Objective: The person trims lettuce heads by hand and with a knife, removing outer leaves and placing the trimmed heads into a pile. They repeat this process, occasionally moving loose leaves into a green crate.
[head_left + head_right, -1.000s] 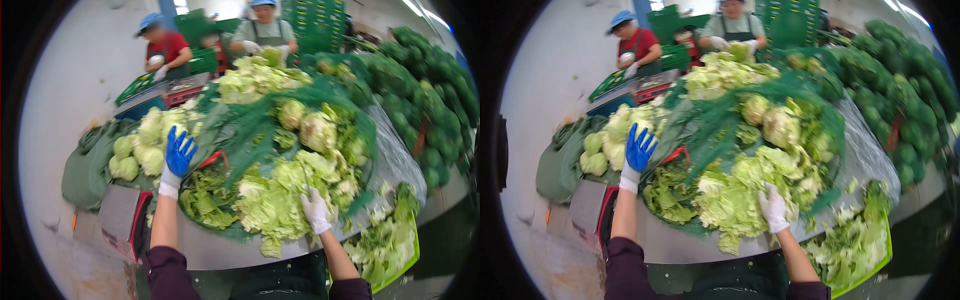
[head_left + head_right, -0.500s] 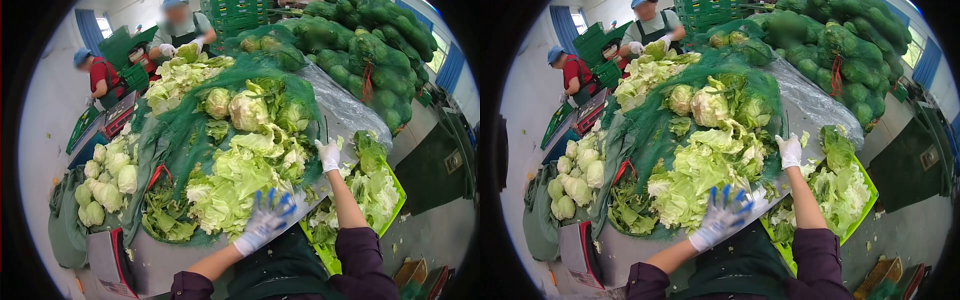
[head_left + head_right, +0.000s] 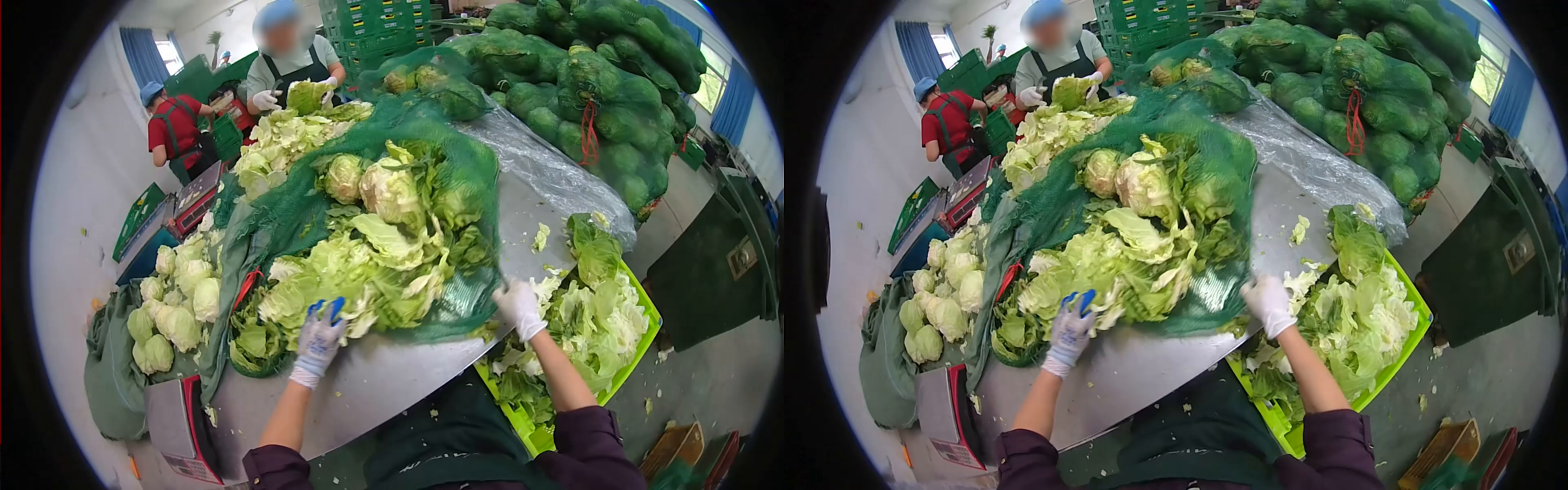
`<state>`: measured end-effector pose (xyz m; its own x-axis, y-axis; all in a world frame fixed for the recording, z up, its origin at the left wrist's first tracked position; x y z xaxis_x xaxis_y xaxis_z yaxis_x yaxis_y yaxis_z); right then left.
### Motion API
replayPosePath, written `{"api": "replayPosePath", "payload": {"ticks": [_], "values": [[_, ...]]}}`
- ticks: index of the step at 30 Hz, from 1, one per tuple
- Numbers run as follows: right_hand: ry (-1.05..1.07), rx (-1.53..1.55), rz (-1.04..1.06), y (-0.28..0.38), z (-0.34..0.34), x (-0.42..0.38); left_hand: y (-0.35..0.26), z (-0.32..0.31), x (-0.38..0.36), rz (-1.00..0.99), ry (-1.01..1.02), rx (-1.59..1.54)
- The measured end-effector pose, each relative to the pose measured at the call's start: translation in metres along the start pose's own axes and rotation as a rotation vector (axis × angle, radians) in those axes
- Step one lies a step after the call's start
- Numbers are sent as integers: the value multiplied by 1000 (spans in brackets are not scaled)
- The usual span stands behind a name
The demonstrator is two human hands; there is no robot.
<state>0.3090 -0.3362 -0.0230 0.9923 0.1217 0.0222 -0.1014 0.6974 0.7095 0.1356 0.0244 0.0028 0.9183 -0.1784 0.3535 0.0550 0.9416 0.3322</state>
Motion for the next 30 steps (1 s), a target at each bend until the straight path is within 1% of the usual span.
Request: {"api": "replayPosePath", "payload": {"ticks": [1, 4, 5, 6, 7, 8, 9, 11, 12, 13, 14, 15, 17, 18, 19, 21, 22, 23, 24, 25, 26, 27, 28, 29, 30], "values": [[69, -24, 62, 13, -5, -15, 14, -2, -8, 26, 28, -20], [204, 142, 52, 48, -22, -64, 56, -1, -29, 55, 84, 139], [263, 192, 38, 59, -34, -81, 79, -7, -37, 26, 91, 219], [303, 215, 126, 72, -48, -99, 109, -8, -43, 192, 56, 35], [242, 251, 322, 81, -72, -120, 132, -1, -47, 178, 41, -2], [282, 314, 301, 103, -82, -141, 154, -18, -52, 171, 242, 352], [308, 427, 362, 119, -102, -159, 193, -59, -67, 46, 90, 406], [517, 502, 365, 156, -142, -185, 210, -37, -47, 524, 271, -115], [611, 492, 412, 175, -156, -193, 213, -33, -35, 522, 275, -105], [771, 518, 377, 191, -154, -197, 214, -32, -27, 433, 381, 9], [868, 569, 345, 196, -158, -199, 216, -30, -20, 345, 484, 125], [962, 615, 314, 200, -162, -200, 220, -23, -14, 352, 483, 136], [969, 642, 391, 189, -155, -194, 216, -8, -3, 310, 640, 203], [940, 666, 403, 177, -144, -188, 205, 17, 8, 404, 806, 131], [967, 576, 327, 168, -122, -175, 203, 25, 16, 407, 805, 129], [804, 532, 228, 140, -77, -148, 196, 45, 35, 390, 475, 34], [685, 602, 278, 114, -72, -132, 178, 62, 54, 337, 280, -141], [514, 539, 333, 89, -66, -113, 146, 84, 77, 281, 84, -313], [631, 606, 136, 95, -23, -98, 103, 109, 100, 437, 127, -771], [517, 696, 105, 81, -6, -80, 80, 94, 113, 251, -73, -966], [336, 610, 388, 74, 15, -60, 42, 98, 133, 313, 32, -1321], [267, 632, 411, 73, 35, -47, 12, 94, 146, 328, 69, -1392], [170, 438, 552, 73, 57, -36, -15, 85, 158, 342, 108, -1463], [157, 422, 366, 77, 75, -31, -34, 69, 170, 342, 53, -1299], [80, 302, 419, 78, 89, -26, -42, 67, 182, 318, 45, -730]]}}
Point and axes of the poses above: each hand's wrist, its own x-axis towards the middle knuckle, its own z-axis out of the back of the hand, y = z × x, the point moved 4 cm from there along x, towards the middle knuckle, and after that the axes turned 12 degrees about x, right-handed, at the moved point
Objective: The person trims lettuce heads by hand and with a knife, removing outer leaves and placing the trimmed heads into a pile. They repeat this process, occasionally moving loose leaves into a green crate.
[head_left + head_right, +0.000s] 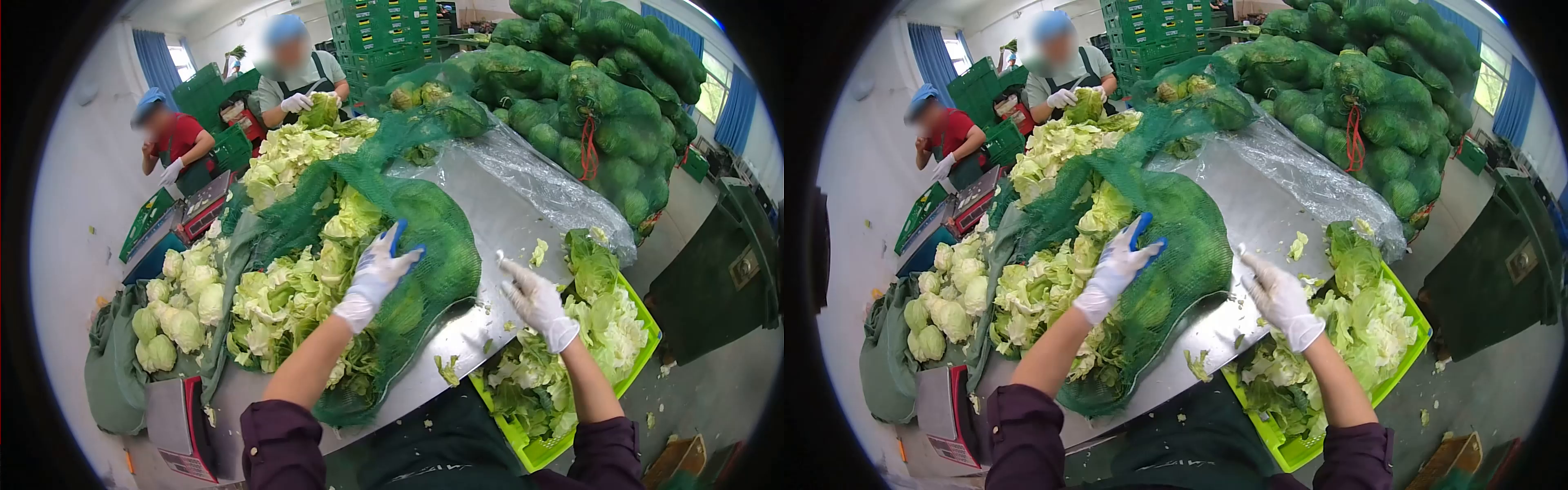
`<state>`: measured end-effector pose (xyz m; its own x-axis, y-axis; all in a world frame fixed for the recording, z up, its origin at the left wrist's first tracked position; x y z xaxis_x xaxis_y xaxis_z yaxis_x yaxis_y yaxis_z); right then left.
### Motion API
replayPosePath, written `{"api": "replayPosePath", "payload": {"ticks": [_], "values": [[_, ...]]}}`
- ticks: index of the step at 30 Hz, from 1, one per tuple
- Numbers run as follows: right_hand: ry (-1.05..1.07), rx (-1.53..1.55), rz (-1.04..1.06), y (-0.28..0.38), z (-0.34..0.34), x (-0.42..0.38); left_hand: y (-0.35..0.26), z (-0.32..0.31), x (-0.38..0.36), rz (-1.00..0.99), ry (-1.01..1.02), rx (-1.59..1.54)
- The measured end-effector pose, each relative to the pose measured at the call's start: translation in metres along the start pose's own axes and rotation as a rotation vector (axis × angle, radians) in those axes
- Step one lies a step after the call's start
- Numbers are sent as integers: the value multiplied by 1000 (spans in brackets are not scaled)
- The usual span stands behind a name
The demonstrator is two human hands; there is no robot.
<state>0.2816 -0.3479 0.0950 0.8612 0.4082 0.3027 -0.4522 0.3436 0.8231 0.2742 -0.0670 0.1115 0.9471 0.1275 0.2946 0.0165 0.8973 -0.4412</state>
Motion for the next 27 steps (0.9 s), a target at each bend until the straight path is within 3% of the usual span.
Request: {"api": "replayPosePath", "payload": {"ticks": [1, 2, 4, 6, 7, 9, 10, 11, 12, 13, 16, 19, 20, 21, 22, 24, 27], "values": [[-40, -134, 54, 2, 13, 3, -10, -2, 1, 240, 209, -147], [-35, -142, 56, 5, 23, 6, -2, -20, 7, 204, 230, -161], [18, -426, -201, 0, 36, 9, -12, -19, 6, 176, 246, -174], [37, -431, -130, -5, 37, 12, -16, -18, -9, 237, 581, 189], [49, -433, -66, -5, 35, 12, -18, -19, -15, 248, 582, 194], [130, -423, -67, 0, 24, 18, -23, -28, -39, 349, 652, -116], [199, -423, -67, 5, 16, 23, -24, -39, -48, 262, 574, -237], [199, -416, -64, 7, 10, 30, -38, -47, -60, -87, 343, -156], [255, -421, 1, 9, -2, 35, -49, -59, -70, 103, 379, -175], [310, -430, 64, 14, -12, 38, -67, -64, -81, 35, 335, -258], [411, -503, 88, 20, -23, 28, -100, -76, -99, 145, 459, -222], [573, -633, 31, -32, 8, -2, -98, -96, -127, 192, 450, -403], [590, -678, -11, -43, 32, -14, -90, -122, -146, 8, 416, -246], [471, -580, -215, -71, 59, -23, -89, -137, -159, -175, 377, -87], [483, -778, -22, -101, 80, -32, -109, -127, -176, -159, 460, -82], [461, -883, 10, -89, 96, -36, -139, -124, -195, -137, 621, -18], [419, -828, 32, -57, 77, -45, -134, -162, -204, -106, 618, -1]]}}
Point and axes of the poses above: each hand's wrist, its own x-axis towards the middle knuckle, its own z-axis out of the back of the hand, y = z × x, the point moved 4 cm from there along x, towards the middle knuckle, and after that the axes turned 12 degrees about x, right-handed, at the moved point
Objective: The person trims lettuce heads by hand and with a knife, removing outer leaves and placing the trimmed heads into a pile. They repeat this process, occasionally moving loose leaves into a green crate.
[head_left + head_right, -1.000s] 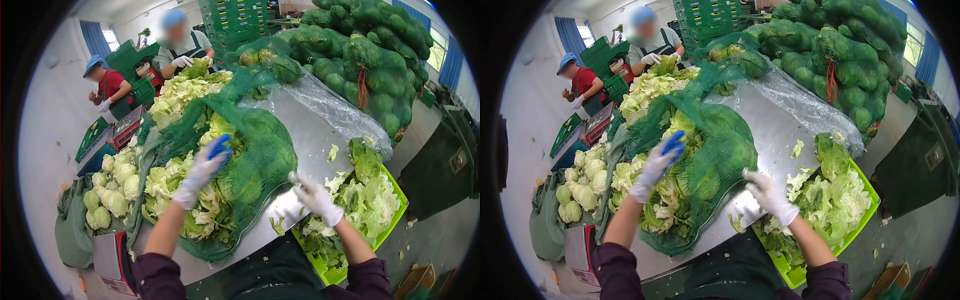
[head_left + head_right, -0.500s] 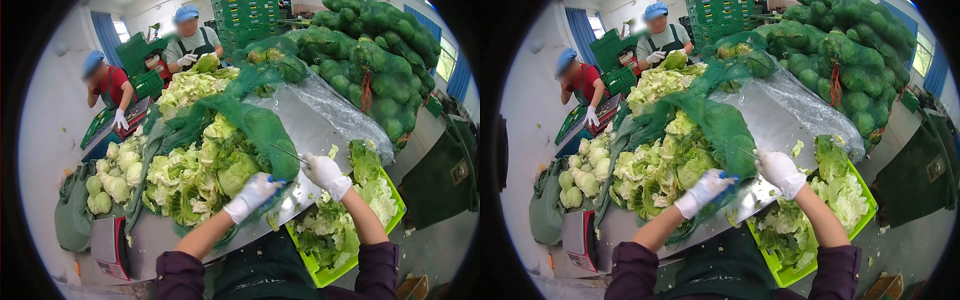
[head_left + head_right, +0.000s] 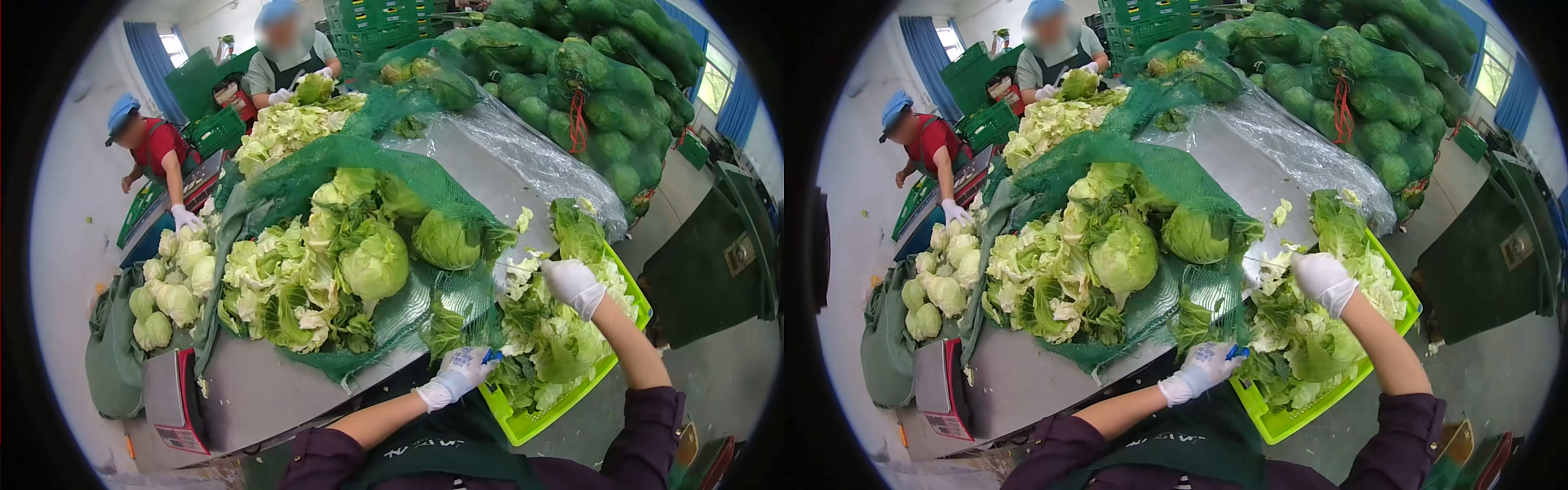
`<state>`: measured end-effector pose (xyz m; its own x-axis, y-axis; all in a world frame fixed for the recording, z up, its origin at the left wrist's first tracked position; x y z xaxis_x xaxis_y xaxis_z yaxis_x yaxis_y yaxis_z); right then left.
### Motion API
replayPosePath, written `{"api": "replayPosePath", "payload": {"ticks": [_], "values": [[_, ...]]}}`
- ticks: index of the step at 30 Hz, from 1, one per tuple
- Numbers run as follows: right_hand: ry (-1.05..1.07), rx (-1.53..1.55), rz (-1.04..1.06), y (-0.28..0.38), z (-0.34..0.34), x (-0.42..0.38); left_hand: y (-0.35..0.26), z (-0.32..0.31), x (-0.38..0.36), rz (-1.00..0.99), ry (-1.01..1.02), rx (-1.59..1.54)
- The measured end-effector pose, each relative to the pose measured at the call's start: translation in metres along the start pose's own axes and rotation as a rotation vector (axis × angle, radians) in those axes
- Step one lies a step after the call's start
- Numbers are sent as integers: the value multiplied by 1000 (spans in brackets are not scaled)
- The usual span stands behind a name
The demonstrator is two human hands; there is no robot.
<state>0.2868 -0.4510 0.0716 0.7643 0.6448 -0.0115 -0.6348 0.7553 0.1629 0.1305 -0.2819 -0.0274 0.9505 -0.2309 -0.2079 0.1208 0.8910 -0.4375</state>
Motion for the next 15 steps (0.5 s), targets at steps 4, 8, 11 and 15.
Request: {"api": "replayPosePath", "payload": {"ticks": [4, 8, 11, 15], "values": [[-120, 154, 202, 48, -3, 15, 0, -20, 0, -89, -75, 31], [28, 24, -88, -37, -58, 32, 14, -24, -4, -53, -41, 20], [59, -54, -53, -18, -27, 25, 36, -24, -4, -59, 34, -58], [13, 676, 18, 69, 55, 12, 36, 54, -28, -240, -46, -6]]}}
Point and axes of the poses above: each hand's wrist, its own x-axis towards the middle knuckle, its own z-axis out of the back of the hand, y = z × x, the point moved 4 cm from there along x, towards the middle knuckle, and after that the axes turned 12 degrees about x, right-handed, at the moved point
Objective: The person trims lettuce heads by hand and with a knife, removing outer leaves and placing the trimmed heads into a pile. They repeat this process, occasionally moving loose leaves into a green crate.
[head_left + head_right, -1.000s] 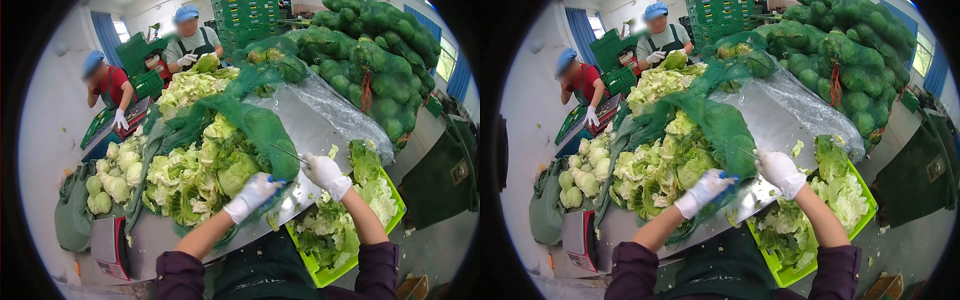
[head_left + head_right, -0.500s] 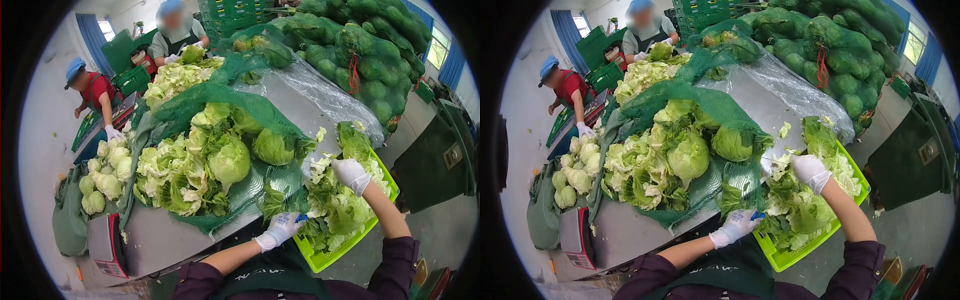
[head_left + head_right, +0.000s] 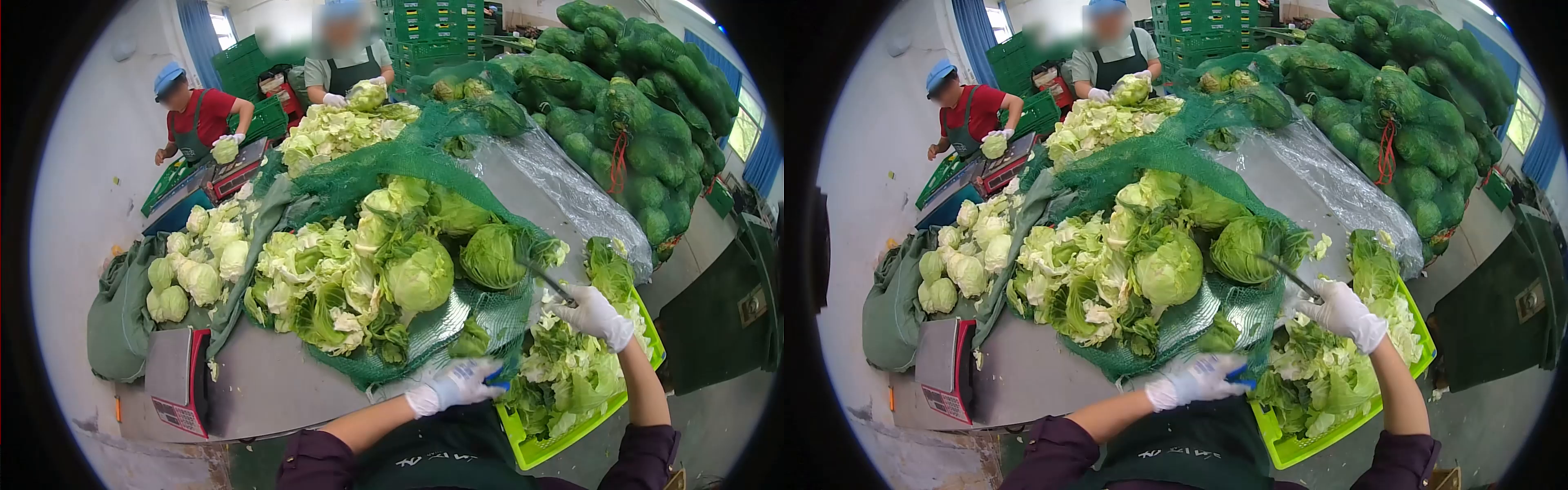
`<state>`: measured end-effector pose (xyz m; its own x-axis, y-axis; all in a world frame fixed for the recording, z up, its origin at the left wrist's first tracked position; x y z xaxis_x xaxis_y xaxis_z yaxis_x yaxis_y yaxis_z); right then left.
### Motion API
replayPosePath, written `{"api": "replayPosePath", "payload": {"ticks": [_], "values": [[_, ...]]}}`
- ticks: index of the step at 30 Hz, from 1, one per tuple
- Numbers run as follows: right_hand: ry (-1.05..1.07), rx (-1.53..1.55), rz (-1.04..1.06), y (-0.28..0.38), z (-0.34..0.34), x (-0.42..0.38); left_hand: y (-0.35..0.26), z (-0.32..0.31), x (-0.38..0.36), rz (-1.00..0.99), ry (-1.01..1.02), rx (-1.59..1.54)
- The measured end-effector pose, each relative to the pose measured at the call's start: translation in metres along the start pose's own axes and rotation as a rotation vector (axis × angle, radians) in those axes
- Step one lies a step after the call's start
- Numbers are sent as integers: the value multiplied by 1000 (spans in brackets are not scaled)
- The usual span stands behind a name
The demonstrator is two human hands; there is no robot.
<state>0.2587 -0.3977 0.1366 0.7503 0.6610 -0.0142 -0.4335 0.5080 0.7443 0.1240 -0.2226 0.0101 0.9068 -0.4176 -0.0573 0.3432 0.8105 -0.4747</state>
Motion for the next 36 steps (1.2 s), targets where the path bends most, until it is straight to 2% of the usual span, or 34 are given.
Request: {"api": "replayPosePath", "payload": {"ticks": [1, 2, 3, 6, 8, 9, 12, 13, 14, 15, 19, 23, 26, 27, 29, 32, 33, 35, 36], "values": [[7, 312, -131, 22, -4, -4, -2, 40, -1, -109, -223, 17], [14, 624, -263, 37, -15, -4, 2, 74, 1, -129, -379, 84], [16, 623, -263, 50, -27, 2, 13, 101, 4, -199, -639, 186], [-46, 1103, -296, 66, -60, 27, 71, 147, 47, 70, -615, 384], [-2, 1340, -303, 68, -88, 55, 109, 151, 65, 242, -416, 556], [93, 1528, -287, 67, -99, 71, 119, 148, 66, 316, -313, 625], [167, 1799, -256, 74, -113, 106, 109, 153, 46, 333, -295, 455], [195, 1851, -233, 78, -114, 115, 98, 151, 27, 198, -467, 427], [214, 1877, -238, 77, -117, 122, 89, 144, 9, 149, -514, 419], [158, 1759, -205, 71, -122, 128, 77, 140, -9, 98, -558, 410], [156, 1351, -252, 31, -156, 105, 63, 128, -65, -25, -666, 363], [134, 900, -548, -43, -169, 29, 82, 137, -105, 58, -845, 393], [28, 884, -495, -33, -162, 11, 85, 135, -101, 60, -847, 367], [45, 892, -467, -7, -157, 14, 79, 136, -98, 82, -862, 383], [71, 1062, -408, 18, -164, 26, 72, 133, -92, 107, -880, 408], [42, 1105, -340, -5, -215, 71, 71, 122, -90, 139, -1002, 457], [61, 1106, -330, -17, -228, 81, 75, 115, -90, 173, -1022, 471], [296, 1373, -406, -36, -250, 89, 69, 124, -91, 382, -981, 508], [284, 1442, -398, -31, -246, 87, 78, 117, -86, 390, -988, 517]]}}
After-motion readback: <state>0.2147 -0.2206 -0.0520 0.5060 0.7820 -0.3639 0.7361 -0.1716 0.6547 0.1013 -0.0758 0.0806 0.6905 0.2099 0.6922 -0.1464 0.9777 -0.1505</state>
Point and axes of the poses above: each hand's wrist, its own x-axis towards the middle knuckle, its own z-axis out of the back of the hand, y = z × x, the point moved 4 cm from there along x, towards the middle knuckle, and after that the axes turned 12 degrees about x, right-handed, at the moved point
